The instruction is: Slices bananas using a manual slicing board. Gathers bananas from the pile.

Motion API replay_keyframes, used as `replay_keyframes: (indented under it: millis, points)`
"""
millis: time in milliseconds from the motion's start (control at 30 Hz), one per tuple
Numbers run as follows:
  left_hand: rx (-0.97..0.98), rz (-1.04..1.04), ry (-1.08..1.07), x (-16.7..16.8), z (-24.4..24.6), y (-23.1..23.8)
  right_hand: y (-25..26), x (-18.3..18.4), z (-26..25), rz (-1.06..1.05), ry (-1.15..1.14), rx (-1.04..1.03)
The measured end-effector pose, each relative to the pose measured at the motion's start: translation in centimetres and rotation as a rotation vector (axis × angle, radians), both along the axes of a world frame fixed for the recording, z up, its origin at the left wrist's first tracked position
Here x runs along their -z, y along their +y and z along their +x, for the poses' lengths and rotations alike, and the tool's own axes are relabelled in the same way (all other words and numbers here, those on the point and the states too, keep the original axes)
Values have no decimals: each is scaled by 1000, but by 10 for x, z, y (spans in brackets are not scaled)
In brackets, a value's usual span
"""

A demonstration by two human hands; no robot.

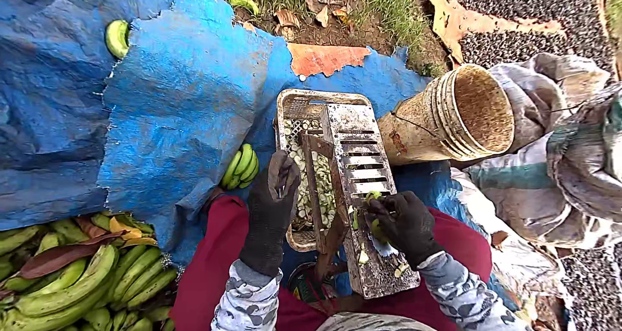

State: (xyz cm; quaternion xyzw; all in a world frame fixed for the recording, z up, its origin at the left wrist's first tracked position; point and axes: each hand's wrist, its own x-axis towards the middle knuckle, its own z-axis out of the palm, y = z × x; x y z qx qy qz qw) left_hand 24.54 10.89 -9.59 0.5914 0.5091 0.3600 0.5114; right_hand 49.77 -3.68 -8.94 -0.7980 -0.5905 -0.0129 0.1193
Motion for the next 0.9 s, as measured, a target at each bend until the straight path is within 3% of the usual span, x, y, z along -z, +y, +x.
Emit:
replay_keyframes:
  millis: [67, 167, 233, 300, 400, 467, 633, 733, 900]
  points:
    - [-3, -6, -16, 2, -1, -1, 41, 7, 10, -6, -16, 50]
    - [-11, -16, -78, 1, 2, -3, 132, 14, 38, -181, -37, 204]
    - [-17, -4, -75, -2, 3, -1, 162, 9, 46, -220, -35, 210]
    - [-22, 15, -49, -1, 3, 0, 125, 4, 32, -196, -13, 114]
    - [-10, -13, -18, -4, 3, 1, 18, -11, 7, -192, 45, 3]
    - [-4, -15, -1, -6, 5, 2, -18, -12, -1, -73, 42, 9]
    - [20, 6, -49, -2, 8, 0, 8, -18, 8, 51, 125, 155]
    - [3, 10, -52, -1, 7, 0, -6, -19, 19, 61, 205, 58]
    - [16, 20, -26, -1, 10, 1, -20, 9, 22, 181, 160, -12]
